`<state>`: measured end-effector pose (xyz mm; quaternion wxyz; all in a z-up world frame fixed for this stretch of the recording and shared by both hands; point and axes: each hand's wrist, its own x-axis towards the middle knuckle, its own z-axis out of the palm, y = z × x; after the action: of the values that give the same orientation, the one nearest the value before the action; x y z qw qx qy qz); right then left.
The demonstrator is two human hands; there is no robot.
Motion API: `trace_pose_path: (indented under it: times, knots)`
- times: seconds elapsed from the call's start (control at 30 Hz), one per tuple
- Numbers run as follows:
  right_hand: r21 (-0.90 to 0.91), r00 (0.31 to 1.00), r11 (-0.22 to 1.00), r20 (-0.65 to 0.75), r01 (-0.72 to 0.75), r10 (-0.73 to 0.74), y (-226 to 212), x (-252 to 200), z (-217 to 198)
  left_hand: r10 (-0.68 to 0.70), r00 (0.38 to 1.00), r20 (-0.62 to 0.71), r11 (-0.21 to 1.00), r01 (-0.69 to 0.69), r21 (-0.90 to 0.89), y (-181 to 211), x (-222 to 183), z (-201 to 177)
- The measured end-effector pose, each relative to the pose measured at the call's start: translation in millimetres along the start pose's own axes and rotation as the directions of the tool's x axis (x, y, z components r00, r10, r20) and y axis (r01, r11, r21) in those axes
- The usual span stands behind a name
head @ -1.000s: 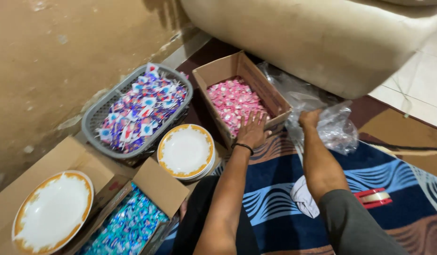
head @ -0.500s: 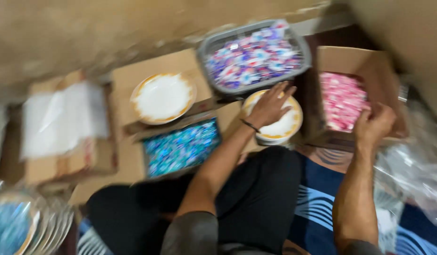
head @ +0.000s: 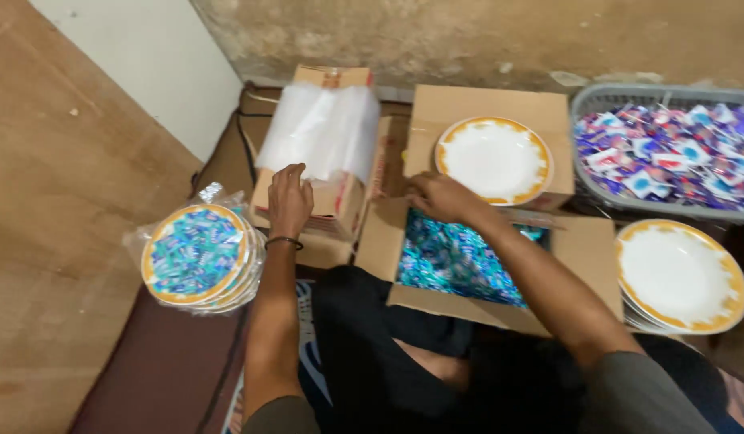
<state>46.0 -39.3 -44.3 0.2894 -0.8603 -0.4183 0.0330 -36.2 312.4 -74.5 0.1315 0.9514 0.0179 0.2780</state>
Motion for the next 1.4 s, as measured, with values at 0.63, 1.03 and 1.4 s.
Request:
trace_pose_path:
  times: [0.63, 1.03, 1.4]
  knots:
    - [-0.228, 0.99, 0.972, -0.108, 0.064, -0.09, 12, 197, 120, -0.073, 0.997, -0.023, 0.995, 0.075, 0.071, -39, 15, 71]
    - [0.18, 0.976, 0.982, -0.219, 0.055, -0.014, 2, 173, 74, -0.287, 0.955, -0.075, 0.881, 0.232, -0.413, -21, 25, 36]
    - [0.262, 0.995, 0.962, -0.05, -0.071, 0.087, -55, 140, 45, -0.56, 0.825, 0.076, 0.329, 0.306, -0.893, 4, 74, 54]
